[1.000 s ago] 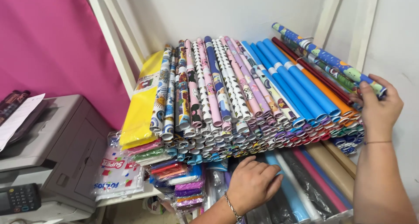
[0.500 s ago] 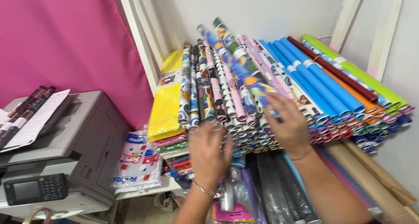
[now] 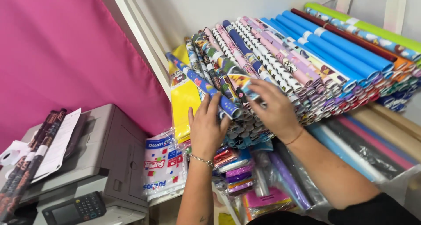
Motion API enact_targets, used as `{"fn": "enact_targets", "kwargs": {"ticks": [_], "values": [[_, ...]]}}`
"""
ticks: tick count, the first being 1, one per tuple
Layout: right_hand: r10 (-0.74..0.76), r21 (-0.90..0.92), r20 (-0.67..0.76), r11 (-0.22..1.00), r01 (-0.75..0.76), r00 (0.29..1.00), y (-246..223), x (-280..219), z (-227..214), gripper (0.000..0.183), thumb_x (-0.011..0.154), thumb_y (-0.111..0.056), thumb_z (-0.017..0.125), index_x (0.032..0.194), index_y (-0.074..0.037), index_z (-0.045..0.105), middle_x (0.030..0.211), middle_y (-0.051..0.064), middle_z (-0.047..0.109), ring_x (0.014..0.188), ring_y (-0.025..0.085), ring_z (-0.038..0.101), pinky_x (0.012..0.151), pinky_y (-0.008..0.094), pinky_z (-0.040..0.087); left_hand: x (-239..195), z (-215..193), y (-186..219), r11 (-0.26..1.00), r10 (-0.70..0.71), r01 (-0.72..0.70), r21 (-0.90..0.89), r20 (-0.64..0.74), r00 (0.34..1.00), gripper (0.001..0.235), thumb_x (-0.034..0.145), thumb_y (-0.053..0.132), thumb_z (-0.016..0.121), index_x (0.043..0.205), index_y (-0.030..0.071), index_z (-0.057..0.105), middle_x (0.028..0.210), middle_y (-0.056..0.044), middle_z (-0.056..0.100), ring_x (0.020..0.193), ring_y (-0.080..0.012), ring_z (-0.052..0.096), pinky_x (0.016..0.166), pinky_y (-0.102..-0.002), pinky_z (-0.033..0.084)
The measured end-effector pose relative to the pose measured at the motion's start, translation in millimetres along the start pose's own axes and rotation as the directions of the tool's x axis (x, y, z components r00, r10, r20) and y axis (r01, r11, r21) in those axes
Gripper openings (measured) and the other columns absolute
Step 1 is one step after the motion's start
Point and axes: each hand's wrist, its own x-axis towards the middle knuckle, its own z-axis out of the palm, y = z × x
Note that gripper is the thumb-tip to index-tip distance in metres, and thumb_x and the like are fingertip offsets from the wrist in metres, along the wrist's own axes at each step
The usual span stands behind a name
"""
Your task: The person organizes a large collection of rolled wrapping paper on a white shelf. They pull out various rolls, including solid colors and patterned designs, and rearrange them to fit neatly within the storage space. The person handles the rolls by hand, shifting them between different sections of the shelf.
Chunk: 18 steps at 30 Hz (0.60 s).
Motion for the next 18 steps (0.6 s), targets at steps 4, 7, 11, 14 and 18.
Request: {"fn": "enact_targets", "kwargs": {"ticks": [4,7,11,14,18], "values": [[-0.024,-0.132,-0.088,0.991,0.013,0.996,9,-20,1,0.034,0.093,-0.015,0.078,0.126,-0.01,0.072,0.132,0.009,0.068,0.12,0.027,0.067,0.101,0.037,0.054,12,8,-9,0.991,0.07,-0.073,0.115,0.037,0.997,0.061,0.084,0.034,0.076,0.141,0.023,0.056,0.143,-0.023,0.058,0.131,-0.0416,0.059,0.116,-0.073,0.019],[-0.033,-0.211,0.074,0.976,0.048,0.997,26,-28,10,0.038,0.091,-0.008,0.071,0.129,-0.01,0.069,0.141,0.017,0.062,0.128,0.034,0.062,0.107,0.044,0.051,21,0,2,0.964,0.119,-0.162,0.209,0.203,0.972,0.083,0.066,0.048,0.088,0.136,0.016,0.056,0.154,-0.026,0.046,0.137,-0.0466,0.051,0.117,-0.075,0.013],[-0.021,-0.481,0.199,0.869,0.116,0.98,20,-24,6,0.035,0.1,-0.025,0.058,0.134,-0.02,0.064,0.145,0.01,0.059,0.132,0.029,0.058,0.113,0.05,0.037,32,-20,11,0.953,0.131,-0.24,0.183,0.465,0.875,0.101,0.064,0.082,0.072,0.135,0.012,0.054,0.16,-0.024,0.039,0.144,-0.0436,0.043,0.12,-0.074,0.004],[0.13,-0.556,0.182,0.831,-0.007,0.975,21,-25,1,0.034,0.104,-0.027,0.054,0.138,-0.025,0.063,0.146,0.007,0.06,0.135,0.031,0.056,0.121,0.06,0.02,44,-30,-1,0.939,0.128,-0.264,0.219,0.491,0.862,0.093,0.071,0.078,0.071,0.134,0.012,0.057,0.155,-0.021,0.048,0.14,-0.0374,0.05,0.121,-0.073,0.002],[0.259,-0.616,0.098,0.774,-0.146,0.961,51,-39,9,0.034,0.102,-0.033,0.059,0.136,-0.029,0.064,0.144,0.006,0.062,0.132,0.031,0.059,0.121,0.061,0.021,59,-36,-14,0.943,0.04,-0.197,0.268,0.499,0.866,0.087,0.083,0.074,0.068,0.145,0.014,0.051,0.15,-0.018,0.055,0.143,-0.0352,0.049,0.121,-0.068,0.016]]}}
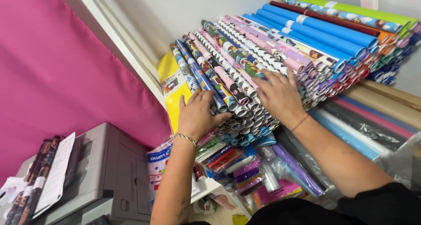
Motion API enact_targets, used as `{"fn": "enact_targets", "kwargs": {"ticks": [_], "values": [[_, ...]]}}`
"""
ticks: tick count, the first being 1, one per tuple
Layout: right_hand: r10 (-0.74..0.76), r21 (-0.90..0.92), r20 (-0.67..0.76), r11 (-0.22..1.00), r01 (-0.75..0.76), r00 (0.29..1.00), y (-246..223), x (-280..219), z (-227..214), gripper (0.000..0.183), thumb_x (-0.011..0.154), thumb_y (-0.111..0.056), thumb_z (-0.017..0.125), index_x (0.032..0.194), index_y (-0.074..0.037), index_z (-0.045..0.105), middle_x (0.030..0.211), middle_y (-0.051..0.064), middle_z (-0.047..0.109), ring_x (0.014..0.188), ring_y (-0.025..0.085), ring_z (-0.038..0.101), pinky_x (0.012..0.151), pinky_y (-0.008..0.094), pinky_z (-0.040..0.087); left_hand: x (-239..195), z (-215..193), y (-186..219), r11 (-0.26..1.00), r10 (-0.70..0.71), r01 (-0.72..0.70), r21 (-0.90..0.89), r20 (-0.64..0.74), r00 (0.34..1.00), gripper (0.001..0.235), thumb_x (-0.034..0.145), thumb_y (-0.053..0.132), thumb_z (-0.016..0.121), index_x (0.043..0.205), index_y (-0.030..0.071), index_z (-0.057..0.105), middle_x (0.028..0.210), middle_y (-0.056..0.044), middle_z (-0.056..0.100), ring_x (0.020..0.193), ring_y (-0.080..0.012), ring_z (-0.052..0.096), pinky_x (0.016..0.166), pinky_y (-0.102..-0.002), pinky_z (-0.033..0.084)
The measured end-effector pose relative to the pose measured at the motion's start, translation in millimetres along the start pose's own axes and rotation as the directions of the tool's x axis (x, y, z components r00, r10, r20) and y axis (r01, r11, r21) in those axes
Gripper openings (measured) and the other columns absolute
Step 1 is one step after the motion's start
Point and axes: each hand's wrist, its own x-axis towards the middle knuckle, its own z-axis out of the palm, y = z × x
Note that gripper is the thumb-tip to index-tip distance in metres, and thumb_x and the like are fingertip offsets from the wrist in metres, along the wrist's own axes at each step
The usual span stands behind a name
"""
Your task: The person organizes a large collection of rolled wrapping paper on a white shelf. They pull out various rolls, including solid colors and patterned designs, and rearrange them to fit neatly within the storage space. The person handles the rolls by hand, shifting them between different sections of the shelf.
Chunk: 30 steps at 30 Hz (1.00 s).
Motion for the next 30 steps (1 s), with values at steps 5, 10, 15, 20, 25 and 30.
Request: {"fn": "enact_targets", "kwargs": {"ticks": [5,10,15,20,25,30], "values": [[-0.06,0.183,-0.066,0.98,0.071,0.996,-14,10,-15,0.024,0.105,-0.023,0.056,0.122,-0.02,0.072,0.14,0.012,0.065,0.124,0.033,0.064,0.122,0.059,0.028,-15,24,17,0.997,-0.061,0.065,0.031,-0.123,0.99,0.102,0.08,0.076,0.069,0.155,0.015,0.037,0.158,-0.019,0.043,0.144,-0.0415,0.044,0.117,-0.064,0.028],[-0.257,0.137,-0.333,0.939,0.317,0.907,-36,7,9,0.02,0.104,-0.033,0.058,0.109,-0.021,0.073,0.135,0.003,0.068,0.122,0.021,0.065,0.118,0.053,0.031,-1,58,22,0.996,-0.019,0.04,0.08,-0.241,0.97,0.101,0.073,0.068,0.08,0.152,0.018,0.043,0.151,-0.021,0.051,0.139,-0.0508,0.045,0.113,-0.06,0.035],[-0.198,0.203,-0.121,0.954,0.219,0.973,-36,2,-22,0.03,0.105,-0.032,0.053,0.13,-0.024,0.067,0.152,0.005,0.056,0.131,0.029,0.058,0.112,0.049,0.04,-26,13,42,0.985,-0.055,0.007,-0.172,-0.277,0.959,0.099,0.079,0.062,0.081,0.155,0.01,0.043,0.154,-0.024,0.048,0.141,-0.0476,0.043,0.116,-0.066,0.026],[-0.179,0.126,-0.115,0.973,0.193,0.977,-9,-2,7,0.036,0.101,-0.03,0.058,0.135,-0.022,0.062,0.137,0.008,0.06,0.109,0.032,0.066,0.092,0.045,0.053,-10,57,35,0.989,-0.148,0.149,-0.015,-0.236,0.96,0.098,0.075,0.062,0.082,0.152,0.015,0.043,0.155,-0.021,0.046,0.138,-0.048,0.047,0.116,-0.07,0.023],[-0.182,0.175,-0.366,0.95,0.259,0.913,24,11,-6,0.03,0.098,-0.016,0.066,0.127,-0.011,0.068,0.129,0.013,0.066,0.102,0.033,0.068,0.089,0.043,0.056,2,66,43,0.985,-0.141,0.161,0.053,-0.268,0.953,0.09,0.075,0.066,0.078,0.147,0.02,0.05,0.153,-0.015,0.049,0.14,-0.0486,0.045,0.115,-0.068,0.027],[0.201,0.47,-0.42,0.882,0.023,0.885,115,5,-49,0.025,0.098,-0.009,0.08,0.119,0.003,0.073,0.117,0.019,0.07,0.106,0.037,0.07,0.094,0.044,0.055,14,69,45,0.998,-0.064,0.068,0.003,-0.305,0.95,0.087,0.079,0.071,0.072,0.145,0.017,0.053,0.145,-0.014,0.056,0.142,-0.0538,0.04,0.102,-0.06,0.05]]}}
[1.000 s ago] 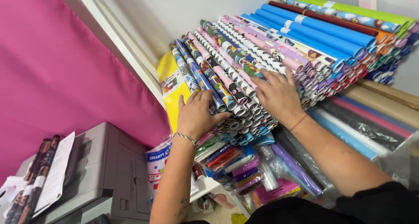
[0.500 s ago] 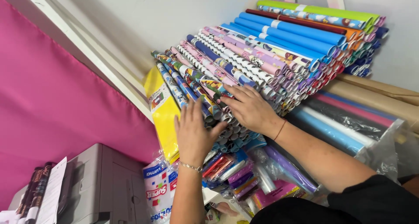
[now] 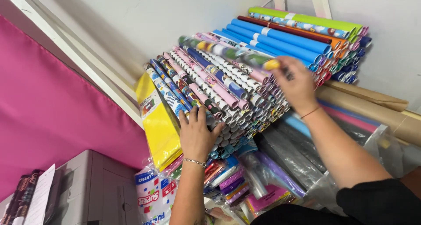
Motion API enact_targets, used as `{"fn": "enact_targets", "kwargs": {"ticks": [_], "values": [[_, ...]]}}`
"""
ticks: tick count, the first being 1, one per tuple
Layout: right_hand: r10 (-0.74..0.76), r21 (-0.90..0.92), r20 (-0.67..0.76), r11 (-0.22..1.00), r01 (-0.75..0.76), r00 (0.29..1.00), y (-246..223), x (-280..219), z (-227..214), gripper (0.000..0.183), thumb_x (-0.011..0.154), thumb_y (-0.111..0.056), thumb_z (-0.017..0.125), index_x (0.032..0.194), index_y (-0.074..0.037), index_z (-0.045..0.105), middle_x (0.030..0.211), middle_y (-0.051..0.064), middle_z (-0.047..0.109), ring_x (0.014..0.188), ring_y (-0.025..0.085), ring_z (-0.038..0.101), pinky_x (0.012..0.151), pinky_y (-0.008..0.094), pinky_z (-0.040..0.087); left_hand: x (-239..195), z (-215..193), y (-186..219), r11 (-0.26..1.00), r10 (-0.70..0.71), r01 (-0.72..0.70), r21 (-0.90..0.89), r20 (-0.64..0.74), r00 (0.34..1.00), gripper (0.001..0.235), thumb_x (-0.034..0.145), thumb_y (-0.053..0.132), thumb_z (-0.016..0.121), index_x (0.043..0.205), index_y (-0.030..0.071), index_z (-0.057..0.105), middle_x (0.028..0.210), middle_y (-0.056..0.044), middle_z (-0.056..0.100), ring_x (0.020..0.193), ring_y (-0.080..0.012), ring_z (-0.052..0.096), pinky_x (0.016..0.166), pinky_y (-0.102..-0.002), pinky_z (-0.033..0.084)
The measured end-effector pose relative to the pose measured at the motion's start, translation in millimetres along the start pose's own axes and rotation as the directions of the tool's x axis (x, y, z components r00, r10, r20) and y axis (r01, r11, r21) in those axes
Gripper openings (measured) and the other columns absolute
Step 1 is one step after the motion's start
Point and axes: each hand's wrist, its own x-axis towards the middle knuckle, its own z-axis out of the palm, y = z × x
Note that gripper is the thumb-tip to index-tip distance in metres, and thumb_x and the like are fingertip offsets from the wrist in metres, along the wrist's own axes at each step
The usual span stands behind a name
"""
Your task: The person organizes a large collection of rolled wrapping paper on a white shelf. They pull out various rolls, including solid colors and patterned designs, and rearrange them to fit neatly within the storage space. The person handles the rolls by hand, shifting them between different sections of the shelf.
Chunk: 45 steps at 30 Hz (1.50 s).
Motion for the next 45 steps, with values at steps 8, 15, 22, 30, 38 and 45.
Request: {"fn": "enact_targets", "kwargs": {"ticks": [8,15,22,30,38,45], "values": [[0.298,-0.346,0.064,0.902,-0.259,0.952,112,-2,-27,0.031,0.095,-0.023,0.08,0.125,-0.018,0.077,0.114,0.006,0.072,0.106,0.03,0.07,0.093,0.04,0.053,11,3,-7,0.958,-0.119,0.099,-0.268,-0.062,0.991,0.052,0.104,0.054,0.05,0.13,0.013,0.07,0.139,-0.018,0.063,0.141,-0.0489,0.044,0.111,-0.056,0.044],[0.055,-0.497,0.19,0.867,0.048,0.98,100,11,-11,0.019,0.101,-0.036,0.071,0.116,-0.027,0.079,0.124,-0.004,0.074,0.113,0.029,0.067,0.102,0.046,0.047,19,0,13,0.897,-0.228,0.16,-0.412,-0.121,0.966,0.027,0.099,0.016,0.057,0.12,0.008,0.073,0.143,-0.023,0.059,0.143,-0.046,0.043,0.113,-0.054,0.043],[0.08,-0.194,0.711,0.977,0.085,0.698,11,25,19,0.049,0.097,-0.062,0.053,0.131,-0.031,0.071,0.156,0.014,0.05,0.143,0.046,0.043,0.118,0.066,0.028,44,24,51,0.887,0.052,-0.175,-0.426,-0.283,0.958,0.017,0.092,0.011,0.061,0.105,0.006,0.07,0.124,-0.025,0.068,0.133,-0.0517,0.053,0.109,-0.058,0.045],[0.028,-0.215,0.533,0.971,0.103,0.846,24,34,8,0.046,0.094,-0.044,0.062,0.133,-0.021,0.069,0.139,0.016,0.064,0.125,0.044,0.061,0.103,0.057,0.049,52,2,101,0.997,-0.05,0.051,-0.053,0.033,0.998,0.077,0.087,0.063,0.066,0.147,0.019,0.047,0.147,-0.028,0.053,0.137,-0.0497,0.05,0.118,-0.07,0.019],[0.289,-0.587,0.625,0.786,0.193,0.726,84,38,37,0.055,0.092,-0.062,0.054,0.139,-0.035,0.061,0.132,0.005,0.064,0.114,0.039,0.066,0.086,0.055,0.059,96,37,145,0.997,-0.054,0.061,-0.045,0.14,0.989,0.059,0.094,0.052,0.058,0.147,0.028,0.049,0.116,-0.018,0.073,0.119,-0.0385,0.067,0.119,-0.066,0.019],[0.534,-0.719,0.513,0.695,-0.003,0.672,91,63,-4,0.054,0.094,-0.035,0.054,0.147,-0.023,0.056,0.129,0.015,0.062,0.102,0.046,0.07,0.084,0.06,0.06,127,31,185,0.977,0.054,-0.006,-0.212,0.221,0.974,0.086,0.09,0.067,0.053,0.156,0.014,0.036,0.134,-0.022,0.064,0.13,-0.0399,0.059,0.118,-0.055,0.029]]}}
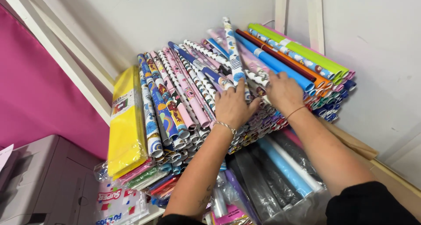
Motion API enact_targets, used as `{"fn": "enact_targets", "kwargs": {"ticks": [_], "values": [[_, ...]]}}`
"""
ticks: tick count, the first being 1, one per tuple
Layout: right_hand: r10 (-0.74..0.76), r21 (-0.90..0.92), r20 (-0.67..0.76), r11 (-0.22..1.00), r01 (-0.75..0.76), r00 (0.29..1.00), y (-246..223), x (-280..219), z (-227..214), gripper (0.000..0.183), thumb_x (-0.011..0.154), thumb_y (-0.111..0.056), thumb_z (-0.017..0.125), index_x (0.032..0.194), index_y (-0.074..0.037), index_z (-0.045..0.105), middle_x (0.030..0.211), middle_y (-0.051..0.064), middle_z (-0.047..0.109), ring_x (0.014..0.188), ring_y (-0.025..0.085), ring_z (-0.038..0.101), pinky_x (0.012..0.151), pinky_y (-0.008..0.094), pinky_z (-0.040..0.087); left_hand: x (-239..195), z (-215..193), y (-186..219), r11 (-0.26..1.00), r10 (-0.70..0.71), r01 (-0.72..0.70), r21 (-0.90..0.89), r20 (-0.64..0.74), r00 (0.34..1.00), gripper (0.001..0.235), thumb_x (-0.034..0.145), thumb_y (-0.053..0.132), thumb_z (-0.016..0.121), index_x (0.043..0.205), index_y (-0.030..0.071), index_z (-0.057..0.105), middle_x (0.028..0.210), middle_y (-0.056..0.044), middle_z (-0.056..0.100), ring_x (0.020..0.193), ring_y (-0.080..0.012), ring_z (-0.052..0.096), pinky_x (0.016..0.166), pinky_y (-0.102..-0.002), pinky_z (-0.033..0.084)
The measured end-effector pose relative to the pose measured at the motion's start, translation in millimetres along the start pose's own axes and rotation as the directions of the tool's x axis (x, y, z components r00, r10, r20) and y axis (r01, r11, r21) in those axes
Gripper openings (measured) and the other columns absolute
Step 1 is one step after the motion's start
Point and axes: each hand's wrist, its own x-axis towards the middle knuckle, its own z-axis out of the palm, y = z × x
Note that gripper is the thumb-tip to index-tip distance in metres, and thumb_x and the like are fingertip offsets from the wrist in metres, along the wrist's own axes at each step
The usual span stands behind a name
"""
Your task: The person organizes a large collection of rolled wrapping paper on a white shelf. They pull out various rolls, including solid colors and patterned designs, and rearrange them to fit neatly within the storage space. The person handles the rolls by hand, shifting them between different sections of the shelf.
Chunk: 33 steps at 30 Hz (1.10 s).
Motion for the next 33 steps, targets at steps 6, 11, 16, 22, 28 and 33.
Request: {"fn": "enact_targets", "kwargs": {"ticks": [6,11,16,22,28,33], "values": [[-0.046,-0.066,-0.049,0.997,0.043,0.998,72,37,17,0.056,0.093,-0.047,0.058,0.145,-0.028,0.06,0.133,0.011,0.063,0.107,0.043,0.07,0.088,0.056,0.058,28,-8,26,0.974,0.044,-0.016,-0.225,0.119,0.992,0.092,0.091,0.072,0.045,0.157,0.008,0.039,0.142,-0.024,0.061,0.139,-0.0383,0.054,0.123,-0.059,0.021],[0.006,0.096,0.08,0.995,-0.014,0.997,67,13,-41,0.051,0.103,-0.049,0.045,0.135,-0.018,0.069,0.132,0.016,0.068,0.118,0.046,0.066,0.099,0.056,0.052,47,19,22,0.971,0.089,-0.07,-0.228,0.076,0.993,0.078,0.096,0.066,0.036,0.153,0.012,0.046,0.136,-0.02,0.066,0.133,-0.0385,0.058,0.12,-0.056,0.029],[-0.285,0.145,-0.155,0.94,0.307,0.946,39,2,-39,0.047,0.108,-0.04,0.05,0.136,-0.007,0.069,0.13,0.024,0.068,0.122,0.043,0.063,0.105,0.053,0.049,86,63,-20,0.976,-0.127,0.096,-0.194,-0.158,0.979,0.045,0.104,0.04,0.041,0.14,0.018,0.058,0.117,-0.02,0.07,0.113,-0.0412,0.068,0.098,-0.055,0.053],[-0.351,0.445,0.144,0.858,0.256,0.925,-7,0,-50,0.06,0.091,-0.05,0.061,0.143,-0.02,0.06,0.156,0.023,0.046,0.135,0.05,0.05,0.114,0.057,0.041,121,50,-14,0.974,-0.225,0.218,0.058,0.174,0.959,0.045,0.103,0.051,0.044,0.146,0.042,0.054,0.171,-0.008,0.023,0.141,-0.0487,0.045,0.121,-0.066,0.016],[-0.217,0.133,0.11,0.97,0.202,0.97,40,24,-25,0.042,0.089,-0.028,0.056,0.127,-0.019,0.074,0.155,0.014,0.051,0.122,0.044,0.064,0.104,0.051,0.052,137,88,-28,0.994,-0.087,0.098,-0.055,0.181,0.98,0.052,0.101,0.06,0.041,0.13,0.025,0.068,0.158,-0.006,0.046,0.13,-0.0422,0.061,0.12,-0.065,0.022],[-0.319,0.161,0.092,0.94,0.302,0.943,46,4,-37,0.044,0.087,-0.019,0.053,0.125,-0.012,0.074,0.155,0.017,0.052,0.123,0.051,0.06,0.105,0.057,0.05,80,29,6,0.999,-0.031,0.032,-0.01,0.141,0.989,0.068,0.101,0.064,0.035,0.155,0.023,0.043,0.168,-0.013,0.032,0.144,-0.0406,0.046,0.121,-0.06,0.023]]}}
